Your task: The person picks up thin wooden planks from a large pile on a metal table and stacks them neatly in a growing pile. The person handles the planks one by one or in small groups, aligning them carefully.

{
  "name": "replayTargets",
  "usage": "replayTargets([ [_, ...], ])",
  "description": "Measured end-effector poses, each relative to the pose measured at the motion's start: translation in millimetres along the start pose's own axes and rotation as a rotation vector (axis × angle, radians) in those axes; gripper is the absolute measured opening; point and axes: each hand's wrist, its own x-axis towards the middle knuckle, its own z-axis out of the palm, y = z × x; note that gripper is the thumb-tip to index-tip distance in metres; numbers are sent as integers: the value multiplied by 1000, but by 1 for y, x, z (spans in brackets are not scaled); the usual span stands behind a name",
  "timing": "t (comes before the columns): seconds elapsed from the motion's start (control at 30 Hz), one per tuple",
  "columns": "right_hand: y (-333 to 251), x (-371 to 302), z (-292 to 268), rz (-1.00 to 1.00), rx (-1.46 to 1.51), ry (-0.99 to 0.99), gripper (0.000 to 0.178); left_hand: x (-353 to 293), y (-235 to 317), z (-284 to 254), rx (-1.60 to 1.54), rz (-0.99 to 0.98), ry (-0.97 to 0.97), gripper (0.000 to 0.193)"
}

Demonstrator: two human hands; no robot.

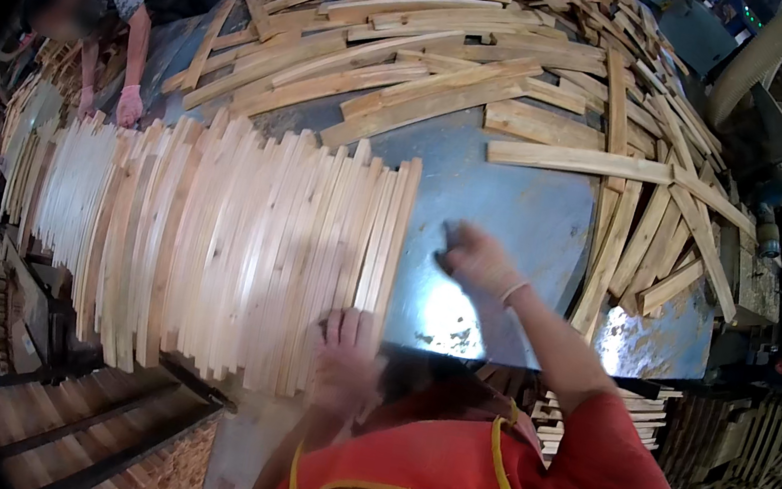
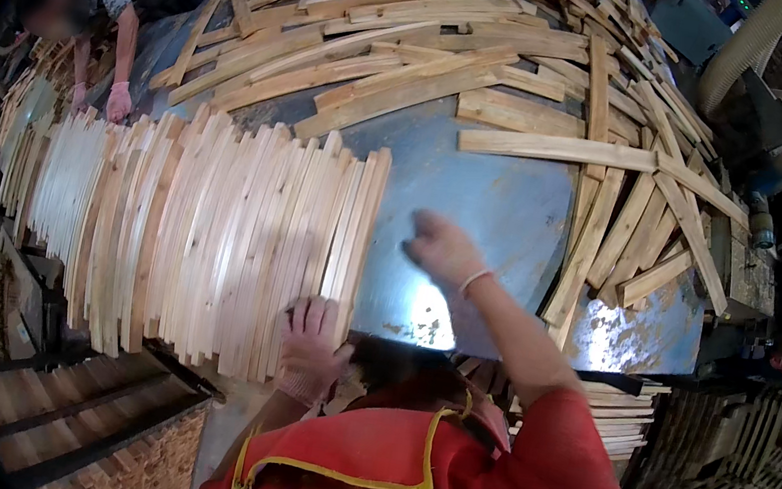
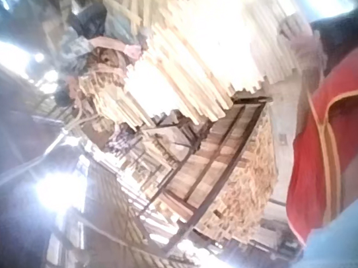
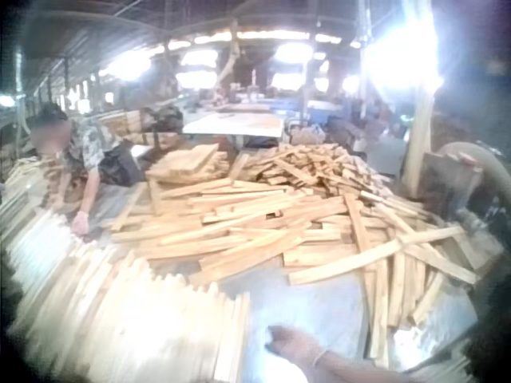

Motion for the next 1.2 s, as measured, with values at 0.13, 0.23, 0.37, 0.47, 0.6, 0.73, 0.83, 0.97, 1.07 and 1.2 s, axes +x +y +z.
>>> replayTargets([
  [0.13, 41, 87, -139, -67, -875, 287, 81, 0, -5, 22, 1, 6, 132, 67],
  [0.23, 96, 137, -189, 37, -1119, 212, 93, 16, 1, 1, -108, -9, 59, 60],
  [0.37, 88, 159, -198, 87, -1168, 15, 68, 21, 1, -5, -101, 7, 137, 56],
  [0.47, 74, 156, -202, -126, -951, -10, 64, 14, -5, 8, -133, -16, 139, 58],
  [0.6, 31, 126, -167, -27, -81, 25, 75, 7, -5, 17, -162, -85, 104, 59],
  [0.73, 80, 99, -97, 96, 209, 38, 67, -22, -2, 13, -150, -115, 85, 59],
  [0.83, 142, 92, -23, 85, 12, -20, 67, -84, -4, 10, -166, -199, 24, 52],
  [0.97, 56, 10, 100, 69, 320, -244, 66, -186, -21, -24, -263, -542, -242, 43],
  [1.07, 6, -32, 120, 155, 460, -302, 73, -242, -24, 12, -678, -801, -182, 38],
  [1.2, 34, -38, 139, 21, 403, -174, 83, -197, -11, 3, -1717, -1223, -173, 38],
])
